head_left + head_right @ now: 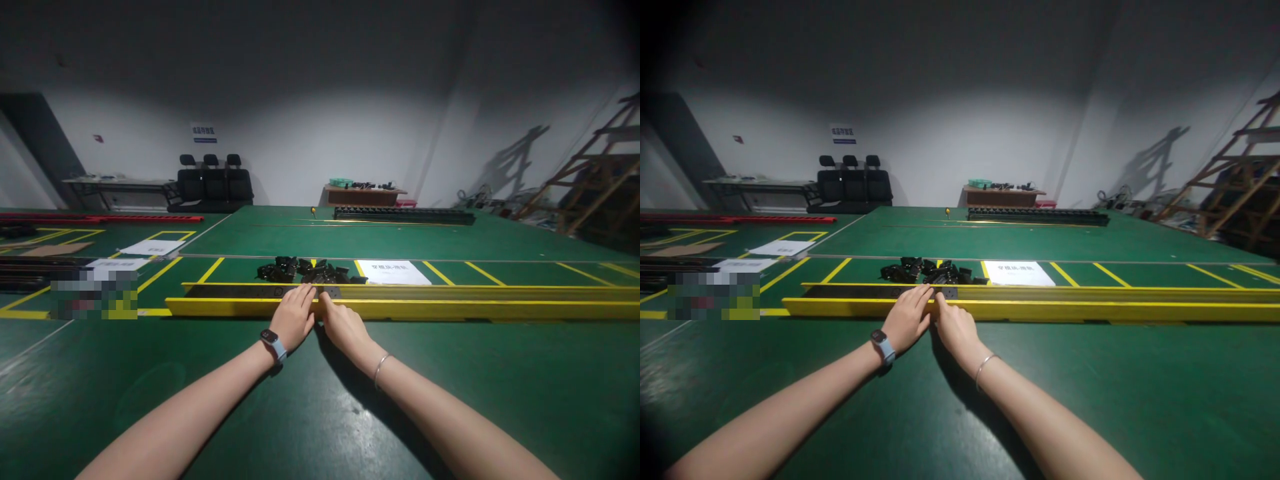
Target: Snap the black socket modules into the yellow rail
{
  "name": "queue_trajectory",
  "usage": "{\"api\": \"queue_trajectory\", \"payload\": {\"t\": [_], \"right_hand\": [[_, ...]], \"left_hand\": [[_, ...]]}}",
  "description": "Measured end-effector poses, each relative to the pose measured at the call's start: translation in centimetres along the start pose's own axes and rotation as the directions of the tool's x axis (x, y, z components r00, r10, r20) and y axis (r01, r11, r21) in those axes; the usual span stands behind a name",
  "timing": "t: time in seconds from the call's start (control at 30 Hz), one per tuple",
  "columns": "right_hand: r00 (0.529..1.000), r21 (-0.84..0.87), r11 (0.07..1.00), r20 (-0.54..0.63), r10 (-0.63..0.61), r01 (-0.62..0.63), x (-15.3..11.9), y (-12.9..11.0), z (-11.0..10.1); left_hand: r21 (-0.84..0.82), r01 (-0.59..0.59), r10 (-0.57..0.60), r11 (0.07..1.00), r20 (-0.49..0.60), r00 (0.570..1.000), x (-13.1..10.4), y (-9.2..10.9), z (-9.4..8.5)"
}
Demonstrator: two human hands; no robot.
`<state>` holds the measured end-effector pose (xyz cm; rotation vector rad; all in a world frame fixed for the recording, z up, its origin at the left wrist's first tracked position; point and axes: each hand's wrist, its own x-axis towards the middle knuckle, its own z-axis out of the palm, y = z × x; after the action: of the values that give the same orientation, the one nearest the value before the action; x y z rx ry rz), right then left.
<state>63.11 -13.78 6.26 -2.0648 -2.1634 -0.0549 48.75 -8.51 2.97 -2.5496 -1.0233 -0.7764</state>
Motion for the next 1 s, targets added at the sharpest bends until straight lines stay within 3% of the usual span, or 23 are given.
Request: {"api": "queue_trajectory", "payload": {"t": [0.73,1.0], "right_hand": [[0.998,0.026,0.998,0.034,0.049,-0.050,-0.1,-0.4,-1.0],[0.994,0.077,0.991,0.019,0.109,-0.111,0.6,0.6,-0.7]], "left_hand": [[0.032,-0.009,0.009,0.999,0.015,1.000,-0.1,-0.1,-0.2],[0.008,-0.011,0.012,1.000,-0.014,1.000,-0.2,-0.2,0.2]]}}
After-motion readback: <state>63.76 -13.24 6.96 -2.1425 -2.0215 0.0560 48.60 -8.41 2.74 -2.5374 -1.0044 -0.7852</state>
